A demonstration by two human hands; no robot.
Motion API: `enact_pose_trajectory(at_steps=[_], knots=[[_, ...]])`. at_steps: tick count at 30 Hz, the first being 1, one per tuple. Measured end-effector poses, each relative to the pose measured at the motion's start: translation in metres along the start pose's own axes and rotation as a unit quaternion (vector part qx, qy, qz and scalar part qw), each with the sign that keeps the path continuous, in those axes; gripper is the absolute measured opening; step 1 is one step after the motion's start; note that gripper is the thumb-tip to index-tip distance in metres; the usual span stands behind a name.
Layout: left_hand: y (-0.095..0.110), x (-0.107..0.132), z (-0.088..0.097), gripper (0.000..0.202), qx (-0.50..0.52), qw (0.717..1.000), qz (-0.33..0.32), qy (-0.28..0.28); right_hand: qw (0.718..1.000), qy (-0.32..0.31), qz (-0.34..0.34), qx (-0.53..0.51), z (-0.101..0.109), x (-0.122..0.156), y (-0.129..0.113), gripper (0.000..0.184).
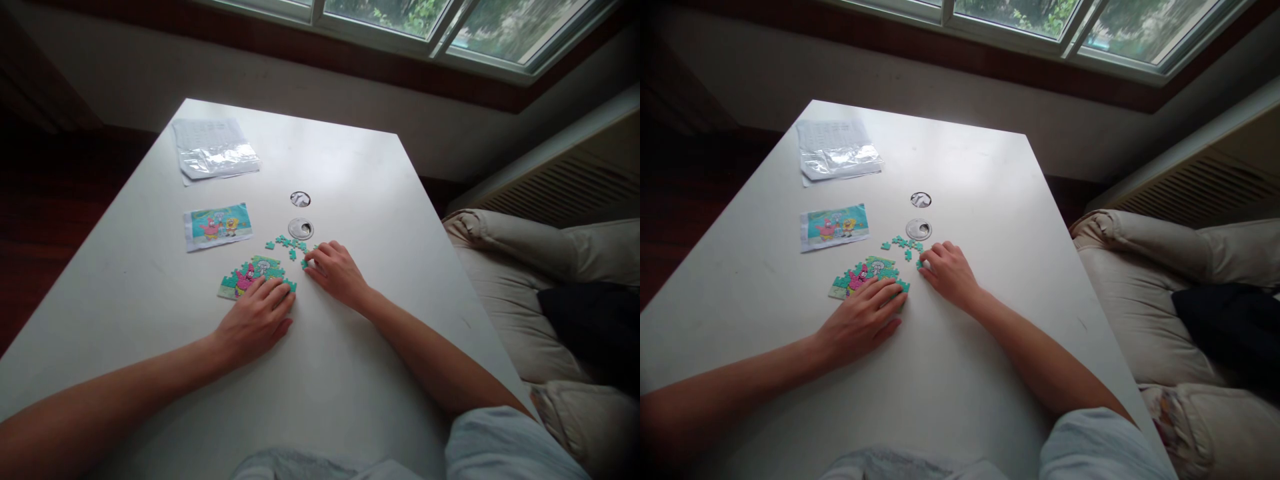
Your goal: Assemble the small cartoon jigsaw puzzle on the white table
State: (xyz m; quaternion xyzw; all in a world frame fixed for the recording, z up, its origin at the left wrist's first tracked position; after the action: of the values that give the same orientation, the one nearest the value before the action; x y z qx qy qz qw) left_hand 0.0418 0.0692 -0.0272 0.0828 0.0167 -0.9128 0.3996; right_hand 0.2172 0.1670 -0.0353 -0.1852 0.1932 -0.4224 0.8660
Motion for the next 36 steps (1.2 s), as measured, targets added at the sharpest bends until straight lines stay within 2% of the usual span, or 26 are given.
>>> enact_pose_trajectory(at_steps=[6, 18, 24, 28, 33, 36], knots=[[0.0014, -0.0003, 0.0006, 0.036, -0.026, 1.0, -0.013, -0.008, 1.0, 0.011, 0.003, 0.007, -0.0021, 0.0007, -0.0002, 0.021], [0.0016, 0.0004, 0.0002, 0.037, -0.033, 0.999, -0.009, -0.012, 1.0, -0.027, 0.004, -0.006, -0.0026, -0.0007, -0.0031, 0.021], [0.002, 0.0009, -0.0018, 0.04, -0.036, 0.999, -0.009, -0.017, 1.0, -0.017, -0.022, -0.008, -0.0018, -0.0002, 0.0003, 0.026], [0.002, 0.0005, -0.0007, 0.039, -0.035, 0.999, -0.008, -0.019, 1.0, -0.01, -0.029, -0.003, -0.0013, -0.0003, -0.0001, 0.022], [0.0022, -0.0001, -0.0002, 0.039, -0.04, 0.999, -0.01, -0.021, 0.999, -0.005, -0.029, -0.041, -0.0012, -0.0008, -0.001, 0.02], [0.002, 0.0006, -0.0015, 0.039, -0.038, 0.999, -0.009, -0.017, 0.994, 0.012, -0.028, -0.103, -0.0002, -0.0014, -0.0033, 0.014]])
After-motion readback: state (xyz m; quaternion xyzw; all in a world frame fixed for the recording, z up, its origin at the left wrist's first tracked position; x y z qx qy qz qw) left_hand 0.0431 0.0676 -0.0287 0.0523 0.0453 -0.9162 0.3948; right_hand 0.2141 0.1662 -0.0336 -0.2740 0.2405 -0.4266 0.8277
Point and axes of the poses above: each hand's wrist, its own x-axis away from the middle knuckle, its own z-axis out of the back of the hand, y = z × x, the point moved 5 cm from there along -x, towards the middle knuckle, and after that the axes turned 11 degrees about -x, right-handed, at the moved point
